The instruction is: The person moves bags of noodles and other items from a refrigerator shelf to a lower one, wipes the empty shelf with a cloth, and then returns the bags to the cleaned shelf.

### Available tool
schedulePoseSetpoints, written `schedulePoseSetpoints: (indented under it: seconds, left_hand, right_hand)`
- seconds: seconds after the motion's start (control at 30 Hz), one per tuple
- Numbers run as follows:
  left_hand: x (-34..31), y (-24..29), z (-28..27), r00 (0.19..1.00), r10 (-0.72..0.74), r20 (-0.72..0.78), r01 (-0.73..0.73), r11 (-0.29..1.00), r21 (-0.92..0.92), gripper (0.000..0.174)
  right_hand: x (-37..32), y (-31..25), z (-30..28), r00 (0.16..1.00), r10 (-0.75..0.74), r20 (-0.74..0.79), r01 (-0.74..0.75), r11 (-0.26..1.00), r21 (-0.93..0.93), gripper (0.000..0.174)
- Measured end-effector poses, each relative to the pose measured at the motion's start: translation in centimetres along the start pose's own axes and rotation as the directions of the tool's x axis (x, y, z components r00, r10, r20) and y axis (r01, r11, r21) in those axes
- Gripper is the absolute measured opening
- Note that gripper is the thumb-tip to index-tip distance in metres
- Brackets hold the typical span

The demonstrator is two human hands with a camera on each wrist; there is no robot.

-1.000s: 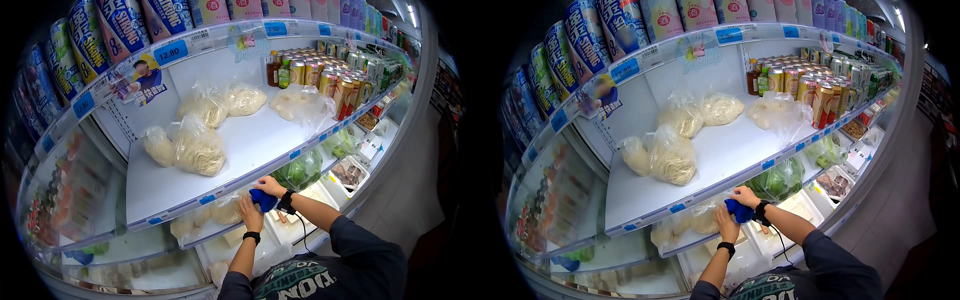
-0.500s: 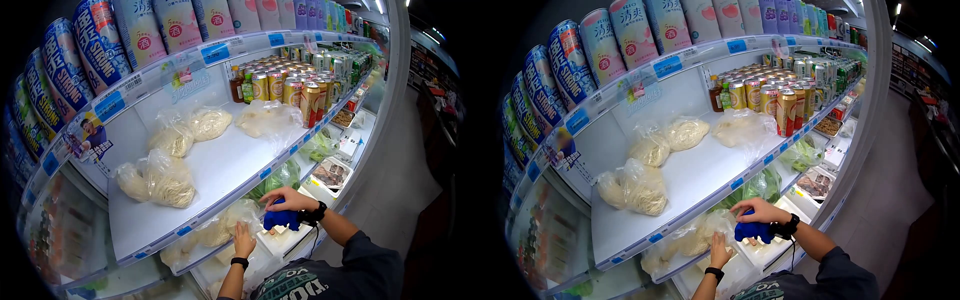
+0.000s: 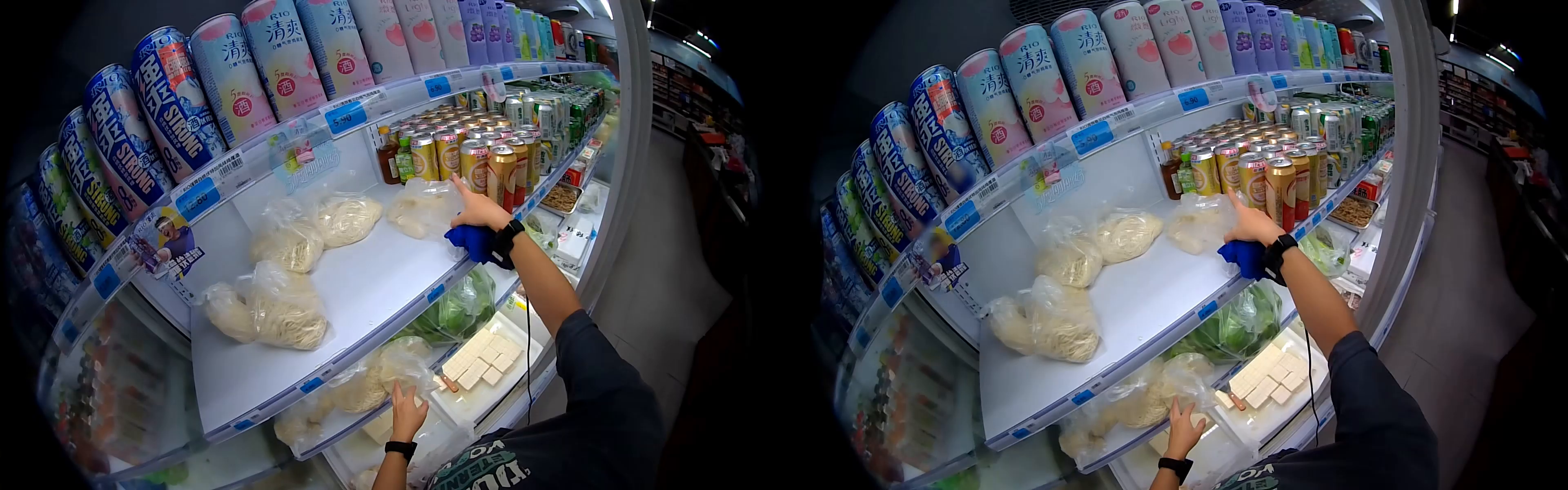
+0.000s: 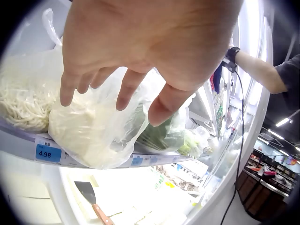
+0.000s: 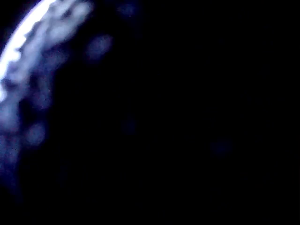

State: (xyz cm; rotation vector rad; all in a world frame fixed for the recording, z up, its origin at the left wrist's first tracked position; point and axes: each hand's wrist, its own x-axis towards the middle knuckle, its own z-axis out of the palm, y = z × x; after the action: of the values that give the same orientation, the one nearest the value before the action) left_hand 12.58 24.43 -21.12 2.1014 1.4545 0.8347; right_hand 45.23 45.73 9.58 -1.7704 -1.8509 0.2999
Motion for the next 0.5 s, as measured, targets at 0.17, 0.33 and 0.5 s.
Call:
schedulePoseSetpoints:
  seconds: [0.17, 0.33, 0.5]
  left_hand:
    - [-1.9, 1.8, -3.8, 0.988, -0.154, -0.005, 0.149, 0.96, -0.236, 0.04]
    - [-6.6, 1.9, -7.9, 0.949, -0.311, -0.045, 0.236, 0.799, -0.554, 0.03]
    - [-9.7, 4.0, -13.1, 0.873, -0.487, -0.009, 0.287, 0.529, -0.799, 0.02]
  right_hand:
    - [5.0, -1.0, 0.9, 0.989, -0.065, 0.133, 0.047, 0.99, 0.133, 0.099]
    - [6.6, -0.4, 4.2, 0.99, -0.144, -0.001, 0.143, 0.982, 0.126, 0.03]
    - [4.1, -6.1, 0.3, 0.91, -0.321, -0.262, 0.409, 0.792, 0.453, 0.019]
